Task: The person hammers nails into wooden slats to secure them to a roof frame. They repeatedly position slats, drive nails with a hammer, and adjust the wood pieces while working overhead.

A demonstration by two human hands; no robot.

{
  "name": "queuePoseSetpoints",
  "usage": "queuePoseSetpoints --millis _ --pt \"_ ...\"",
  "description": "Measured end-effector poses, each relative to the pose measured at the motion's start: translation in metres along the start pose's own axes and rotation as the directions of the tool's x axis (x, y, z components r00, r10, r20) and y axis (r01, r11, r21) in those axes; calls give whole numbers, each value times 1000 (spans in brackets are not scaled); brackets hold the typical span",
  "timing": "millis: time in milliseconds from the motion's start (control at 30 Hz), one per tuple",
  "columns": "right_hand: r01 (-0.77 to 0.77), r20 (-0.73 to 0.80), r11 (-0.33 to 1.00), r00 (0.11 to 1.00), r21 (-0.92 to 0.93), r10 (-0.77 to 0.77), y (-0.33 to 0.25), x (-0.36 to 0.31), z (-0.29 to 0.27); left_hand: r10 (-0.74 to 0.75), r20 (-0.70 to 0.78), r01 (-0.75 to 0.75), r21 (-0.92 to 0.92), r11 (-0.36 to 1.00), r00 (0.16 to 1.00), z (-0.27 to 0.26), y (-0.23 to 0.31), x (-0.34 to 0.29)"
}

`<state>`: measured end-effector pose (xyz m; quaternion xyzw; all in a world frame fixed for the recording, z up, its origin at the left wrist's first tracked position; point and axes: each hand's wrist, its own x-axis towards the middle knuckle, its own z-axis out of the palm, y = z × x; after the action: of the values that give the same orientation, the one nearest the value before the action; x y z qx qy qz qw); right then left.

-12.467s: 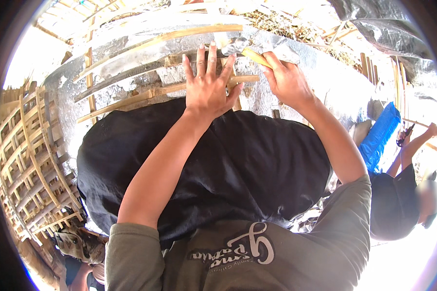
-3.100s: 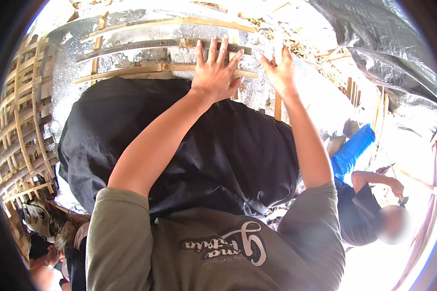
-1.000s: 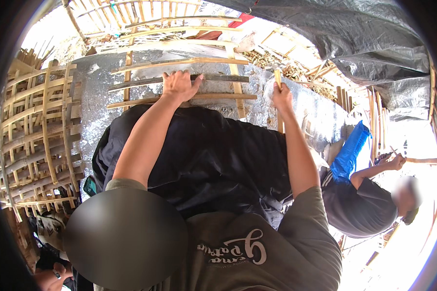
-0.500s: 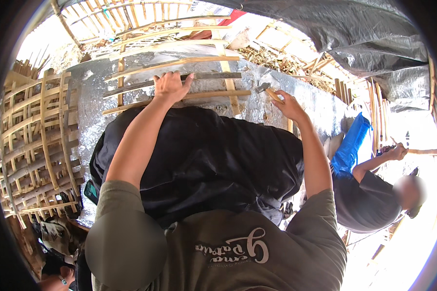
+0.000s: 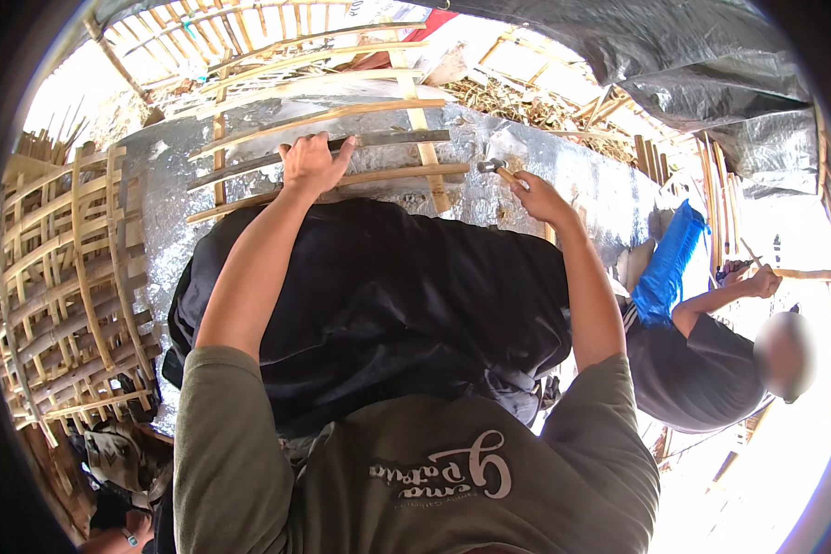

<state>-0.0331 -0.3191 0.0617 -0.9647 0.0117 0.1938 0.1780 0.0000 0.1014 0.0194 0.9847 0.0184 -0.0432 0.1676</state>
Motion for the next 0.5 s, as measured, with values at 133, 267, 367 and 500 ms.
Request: queuePoseSetpoints --millis 133,267,367,500 --pt "-104 189 977 980 184 68 -10 -5 -6 8 -1 -8 -7 1000 1000 0 -2 1" --pt "24 37 996 999 -85 -20 1 7 10 8 -5 -8 -5 1000 1000 3 1 3" --pt "-168 197 982 969 91 147 -35 -2 1 -31 -15 31 -12 999 999 2 -11 1" --pt "-13 -40 998 999 -57 11 -12 -2 7 -8 8 7 17 1000 1000 -1 2 2"
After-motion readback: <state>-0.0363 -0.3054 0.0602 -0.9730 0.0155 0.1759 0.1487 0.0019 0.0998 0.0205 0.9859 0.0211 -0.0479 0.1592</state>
